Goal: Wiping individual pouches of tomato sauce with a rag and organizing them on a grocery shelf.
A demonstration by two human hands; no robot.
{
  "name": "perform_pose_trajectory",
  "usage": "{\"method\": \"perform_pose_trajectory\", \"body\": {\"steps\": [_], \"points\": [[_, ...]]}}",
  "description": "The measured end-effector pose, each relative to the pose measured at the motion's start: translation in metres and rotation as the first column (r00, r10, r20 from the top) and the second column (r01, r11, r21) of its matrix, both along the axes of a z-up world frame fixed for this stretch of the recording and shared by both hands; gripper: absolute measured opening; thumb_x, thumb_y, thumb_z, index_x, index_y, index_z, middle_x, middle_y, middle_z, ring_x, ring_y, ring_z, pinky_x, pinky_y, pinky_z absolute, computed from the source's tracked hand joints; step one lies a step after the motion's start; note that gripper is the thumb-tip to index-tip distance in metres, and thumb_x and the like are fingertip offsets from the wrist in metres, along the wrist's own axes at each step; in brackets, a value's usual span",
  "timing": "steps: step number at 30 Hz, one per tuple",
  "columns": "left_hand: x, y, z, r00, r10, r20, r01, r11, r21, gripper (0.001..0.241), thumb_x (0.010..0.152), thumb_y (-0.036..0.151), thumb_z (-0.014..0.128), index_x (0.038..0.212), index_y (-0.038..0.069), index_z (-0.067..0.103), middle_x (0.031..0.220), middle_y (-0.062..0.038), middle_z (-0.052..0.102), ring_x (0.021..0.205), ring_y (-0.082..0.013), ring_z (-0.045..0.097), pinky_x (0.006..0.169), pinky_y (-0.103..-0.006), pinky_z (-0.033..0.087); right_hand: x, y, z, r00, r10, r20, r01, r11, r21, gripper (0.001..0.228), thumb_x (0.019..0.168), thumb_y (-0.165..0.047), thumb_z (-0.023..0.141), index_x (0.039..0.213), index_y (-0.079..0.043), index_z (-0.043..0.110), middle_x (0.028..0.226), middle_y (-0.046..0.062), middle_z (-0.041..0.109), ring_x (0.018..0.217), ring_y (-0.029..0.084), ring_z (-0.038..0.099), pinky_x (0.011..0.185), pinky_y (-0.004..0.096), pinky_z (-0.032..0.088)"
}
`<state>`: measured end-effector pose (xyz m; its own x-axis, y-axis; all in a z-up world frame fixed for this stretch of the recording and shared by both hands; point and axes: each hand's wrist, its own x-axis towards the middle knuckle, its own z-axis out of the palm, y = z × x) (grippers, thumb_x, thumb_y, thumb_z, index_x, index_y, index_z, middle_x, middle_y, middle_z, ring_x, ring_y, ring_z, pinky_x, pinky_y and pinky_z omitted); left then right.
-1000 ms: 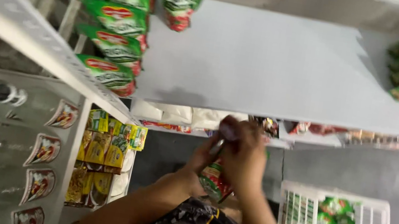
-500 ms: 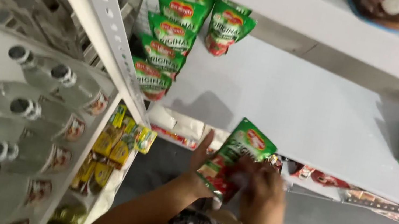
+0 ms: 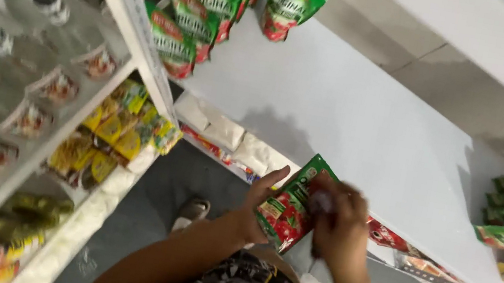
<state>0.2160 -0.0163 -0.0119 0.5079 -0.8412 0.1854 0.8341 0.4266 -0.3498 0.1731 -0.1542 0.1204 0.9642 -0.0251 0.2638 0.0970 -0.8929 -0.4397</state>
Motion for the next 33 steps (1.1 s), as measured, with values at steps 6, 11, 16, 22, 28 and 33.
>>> {"method": "perform_pose_trajectory", "body": {"steps": [6,11,16,22,28,33], "points": [[-0.031,-0.017,-0.015,0.992,0.020,-0.127,-0.006,0.994,0.108,0.093,0.090,0.074,0.071,0.137,-0.006,0.063,0.125,-0.017,0.073,0.118,-0.0147,0.067,0.115,-0.0267,0.043,0.017,-0.029,-0.052,0.991,-0.023,-0.133,-0.008,0.974,-0.226,0.064,0.073,-0.015,0.071,0.136,-0.027,0.066,0.129,0.009,0.057,0.114,0.035,0.060,0.082,0.050,0.060],[-0.022,0.014,-0.021,0.963,0.191,-0.192,-0.081,0.880,0.468,0.071,0.092,0.066,0.064,0.100,-0.005,0.071,0.089,-0.020,0.074,0.079,-0.0319,0.072,0.076,-0.0390,0.060,-0.023,0.036,-0.006,0.885,0.450,-0.118,-0.462,0.879,-0.117,0.067,0.071,-0.016,0.068,0.137,-0.026,0.061,0.129,0.012,0.054,0.108,0.038,0.059,0.085,0.048,0.054],[-0.051,0.031,-0.027,0.882,0.465,-0.078,-0.460,0.884,0.082,0.064,0.109,0.056,0.046,0.145,0.004,0.058,0.132,-0.020,0.067,0.108,-0.0274,0.066,0.098,-0.0369,0.054,-0.038,0.024,-0.012,0.723,0.685,-0.094,-0.690,0.722,-0.049,0.067,0.077,-0.016,0.073,0.141,-0.030,0.061,0.136,0.013,0.056,0.107,0.034,0.058,0.088,0.045,0.051],[-0.072,0.044,0.016,0.898,0.404,-0.173,-0.369,0.907,0.201,0.066,0.103,0.059,0.058,0.129,-0.001,0.065,0.109,-0.014,0.074,0.086,-0.0238,0.070,0.078,-0.0356,0.060,-0.004,0.011,-0.013,0.804,0.585,-0.108,-0.593,0.802,-0.070,0.051,0.082,-0.011,0.072,0.131,-0.025,0.069,0.130,0.012,0.057,0.113,0.033,0.057,0.086,0.042,0.054],[-0.074,0.049,-0.005,0.924,0.306,-0.229,-0.254,0.939,0.232,0.071,0.102,0.062,0.054,0.131,-0.002,0.064,0.121,-0.022,0.072,0.098,-0.0313,0.072,0.092,-0.0409,0.059,-0.008,0.024,-0.003,0.852,0.457,-0.255,-0.466,0.884,0.028,0.064,0.075,-0.003,0.067,0.136,-0.021,0.064,0.137,0.017,0.051,0.112,0.033,0.064,0.084,0.040,0.060],[-0.064,0.060,0.000,0.953,0.281,-0.112,-0.281,0.960,0.019,0.080,0.104,0.065,0.049,0.145,-0.003,0.054,0.123,-0.022,0.070,0.091,-0.0268,0.070,0.078,-0.0354,0.059,-0.012,0.020,-0.016,0.696,0.713,-0.086,-0.714,0.700,0.018,0.065,0.065,-0.008,0.079,0.127,-0.023,0.071,0.136,0.016,0.058,0.112,0.036,0.062,0.092,0.043,0.053]]}}
